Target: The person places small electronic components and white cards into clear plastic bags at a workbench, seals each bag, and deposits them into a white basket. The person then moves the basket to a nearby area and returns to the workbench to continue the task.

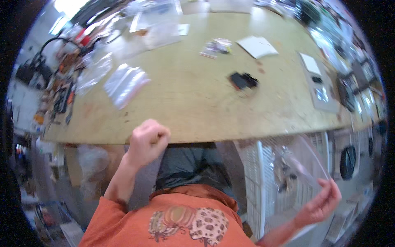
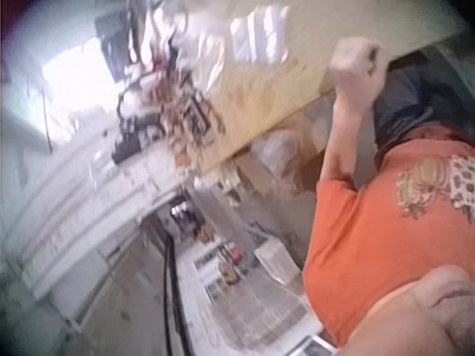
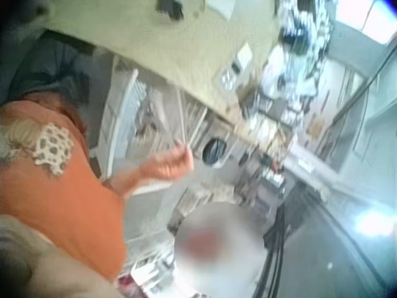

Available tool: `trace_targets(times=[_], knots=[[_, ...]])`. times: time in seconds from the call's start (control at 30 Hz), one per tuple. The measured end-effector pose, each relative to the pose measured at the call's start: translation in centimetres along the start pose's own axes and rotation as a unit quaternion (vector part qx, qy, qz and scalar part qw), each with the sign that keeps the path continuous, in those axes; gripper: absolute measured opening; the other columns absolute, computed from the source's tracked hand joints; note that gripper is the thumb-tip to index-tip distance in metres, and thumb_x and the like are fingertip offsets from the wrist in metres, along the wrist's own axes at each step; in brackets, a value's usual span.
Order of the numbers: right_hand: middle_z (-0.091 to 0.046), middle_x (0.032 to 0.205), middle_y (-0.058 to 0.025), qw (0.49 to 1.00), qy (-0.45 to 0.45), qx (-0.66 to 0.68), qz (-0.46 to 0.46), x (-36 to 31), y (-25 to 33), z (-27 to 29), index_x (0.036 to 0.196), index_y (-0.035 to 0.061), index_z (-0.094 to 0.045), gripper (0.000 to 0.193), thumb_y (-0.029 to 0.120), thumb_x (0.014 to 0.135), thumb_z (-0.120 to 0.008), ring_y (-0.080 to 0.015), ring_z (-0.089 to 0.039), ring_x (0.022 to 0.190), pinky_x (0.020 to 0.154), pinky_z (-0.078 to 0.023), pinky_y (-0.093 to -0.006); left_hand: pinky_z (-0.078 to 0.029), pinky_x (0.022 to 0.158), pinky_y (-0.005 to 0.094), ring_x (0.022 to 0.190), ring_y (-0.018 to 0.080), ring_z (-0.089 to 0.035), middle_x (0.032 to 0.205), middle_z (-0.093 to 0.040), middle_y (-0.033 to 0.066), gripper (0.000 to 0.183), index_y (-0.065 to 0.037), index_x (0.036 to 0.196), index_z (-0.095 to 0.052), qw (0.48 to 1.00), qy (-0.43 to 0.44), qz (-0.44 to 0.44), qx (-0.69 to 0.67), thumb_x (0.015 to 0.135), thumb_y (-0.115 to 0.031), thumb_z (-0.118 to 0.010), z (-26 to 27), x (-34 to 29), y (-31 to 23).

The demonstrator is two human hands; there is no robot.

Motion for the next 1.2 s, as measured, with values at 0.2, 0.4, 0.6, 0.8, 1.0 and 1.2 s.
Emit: trace_targets(times=[0.2,0.4,0.6,0.8,1.0,1.2], knots=[[-0.063,0.118,-0.0144,0.998,0.028,0.03,0.052,-0.3,2.3,-2.8,0.118,-0.0039,-0.059,0.022,-0.002,0.099,-0.048,-0.0231,-0.062,0.108,0.098,-0.047,-0.0357,-0.053,0.077,0.0397,0.081,0.0283,-0.066,0.085,-0.068,0.0107,0.012,-0.006,0.093,-0.068,0.948,-0.198,0.081,0.235,0.086,-0.015,-0.07,10.0,1.7,14.2],[-0.068,0.098,-0.0109,0.977,0.165,0.079,0.106,-1.6,7.8,-11.6,0.101,0.0014,-0.064,0.016,-0.004,0.094,-0.052,-0.0256,-0.065,0.096,0.1,-0.046,-0.0446,-0.051,0.071,0.0331,0.076,0.0178,-0.063,0.084,-0.069,0.0085,0.023,-0.006,0.096,-0.07,0.933,-0.07,0.332,0.121,0.085,-0.026,-0.074,9.6,0.1,24.1],[-0.068,0.092,-0.0097,0.94,0.286,0.115,0.144,-3.7,12.2,-16.3,0.098,0.0035,-0.065,0.016,-0.004,0.092,-0.052,-0.0267,-0.065,0.088,0.098,-0.047,-0.0469,-0.05,0.071,0.0276,0.075,0.0102,-0.061,0.084,-0.07,0.001,0.02,-0.005,0.096,-0.071,0.935,-0.168,0.301,-0.078,0.092,-0.024,-0.068,10.4,-2.0,28.4],[-0.07,0.091,-0.0108,0.907,0.345,0.242,0.017,-6.0,13.2,-19.2,0.099,0.0018,-0.067,0.018,-0.009,0.088,-0.059,-0.0228,-0.068,0.084,0.079,-0.054,-0.0318,-0.045,0.065,0.0229,0.073,0.008,-0.057,0.087,-0.066,-0.0009,0.013,-0.006,0.102,-0.067,0.832,-0.444,0.231,-0.239,0.098,-0.017,-0.061,16.7,-5.8,28.6],[-0.073,0.085,-0.0093,0.742,0.536,0.344,-0.21,-13.2,15.7,-28.3,0.104,-0.0013,-0.069,0.017,0.012,0.096,-0.063,-0.0111,-0.069,0.067,0.058,-0.054,-0.0252,-0.043,0.061,0.0246,0.065,0.0098,-0.052,0.076,-0.061,0.0019,0.012,-0.004,0.084,-0.064,0.953,-0.168,0.226,-0.115,0.095,-0.01,-0.063,5.0,-0.4,13.3],[-0.07,0.083,-0.0082,0.613,0.527,0.461,-0.366,-16.3,15.8,-32.3,0.105,0.0002,-0.064,0.018,0.017,0.1,-0.058,-0.0095,-0.062,0.055,0.041,-0.042,-0.0206,-0.048,0.066,0.0401,0.074,0.0324,-0.06,0.076,-0.062,0.0121,0.007,-0.003,0.079,-0.062,0.997,-0.052,0.047,-0.016,0.081,-0.003,-0.068,-3.0,-0.6,3.4]])
Point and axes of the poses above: each hand's wrist, its own x-axis towards the middle knuckle, its own z-axis out of the back of the hand, y = z × x, the point moved 10 cm from there along x, towards the middle knuckle
